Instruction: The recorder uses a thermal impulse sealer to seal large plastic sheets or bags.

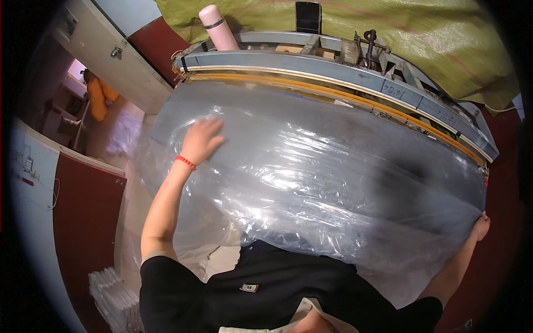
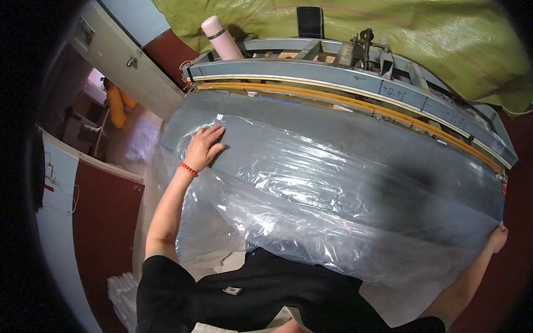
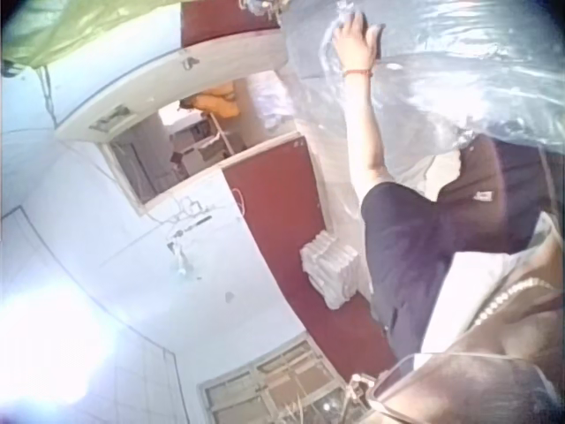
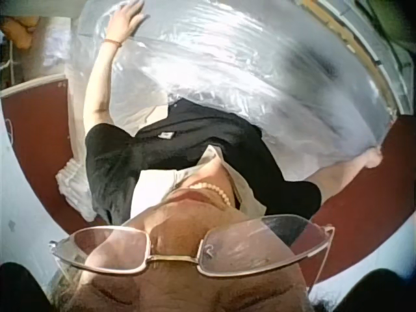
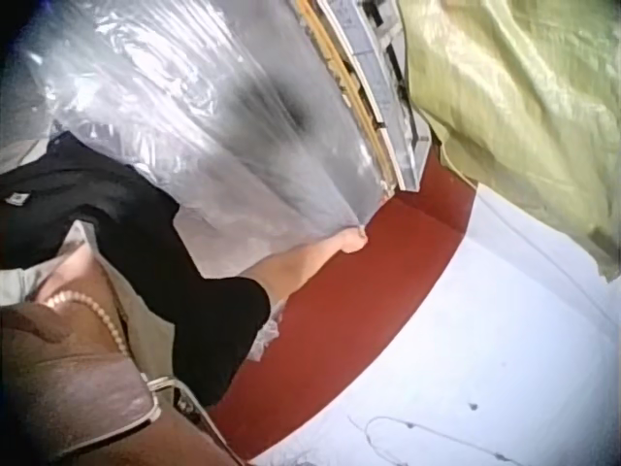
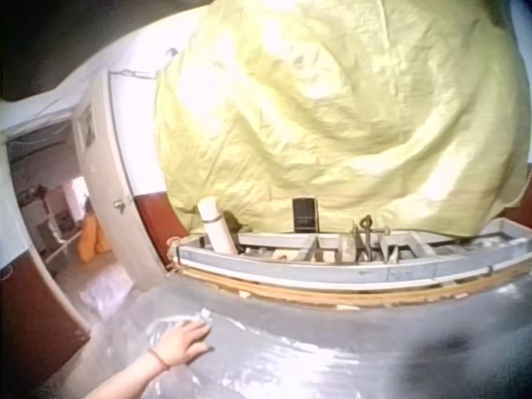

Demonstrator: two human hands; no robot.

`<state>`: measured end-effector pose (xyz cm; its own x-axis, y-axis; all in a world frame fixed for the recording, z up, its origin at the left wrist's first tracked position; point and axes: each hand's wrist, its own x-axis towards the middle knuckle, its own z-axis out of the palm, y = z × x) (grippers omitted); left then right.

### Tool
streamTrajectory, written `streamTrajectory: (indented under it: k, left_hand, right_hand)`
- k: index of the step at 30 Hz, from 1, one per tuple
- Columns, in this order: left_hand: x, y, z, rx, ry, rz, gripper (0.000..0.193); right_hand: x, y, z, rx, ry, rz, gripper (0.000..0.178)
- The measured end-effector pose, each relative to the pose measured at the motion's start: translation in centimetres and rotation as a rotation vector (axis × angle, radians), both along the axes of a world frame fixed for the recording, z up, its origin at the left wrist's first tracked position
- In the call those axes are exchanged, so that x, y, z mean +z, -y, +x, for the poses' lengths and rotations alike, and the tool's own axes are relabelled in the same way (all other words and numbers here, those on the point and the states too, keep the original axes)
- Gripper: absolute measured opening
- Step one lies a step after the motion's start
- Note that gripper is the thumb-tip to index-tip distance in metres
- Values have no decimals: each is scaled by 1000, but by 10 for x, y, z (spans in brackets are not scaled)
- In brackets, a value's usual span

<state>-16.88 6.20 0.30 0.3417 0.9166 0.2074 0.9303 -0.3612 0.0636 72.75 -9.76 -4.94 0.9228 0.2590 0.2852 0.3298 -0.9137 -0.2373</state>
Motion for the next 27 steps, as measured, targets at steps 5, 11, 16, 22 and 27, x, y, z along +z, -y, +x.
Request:
streamTrajectory:
  k: [5, 11, 16, 22, 27]
  left_hand:
    - [-11, -41, 16, 123, 16, 200, 19]
    - [-28, -52, 25, 200, 254, 299, 25]
    - [-27, -44, 23, 170, 505, 300, 29]
    - [-19, -45, 22, 223, 346, -49, 20]
    - [2, -48, 39, 118, 98, 228, 14]
  right_hand:
    - [-23, 31, 55, 339, -337, 932, 43]
    - [33, 96, 36, 361, -271, 984, 47]
    - [48, 125, 17, 269, -288, 1027, 47]
    - [23, 131, 49, 297, -293, 1103, 42]
    - [20, 94, 80, 241, -85, 600, 40]
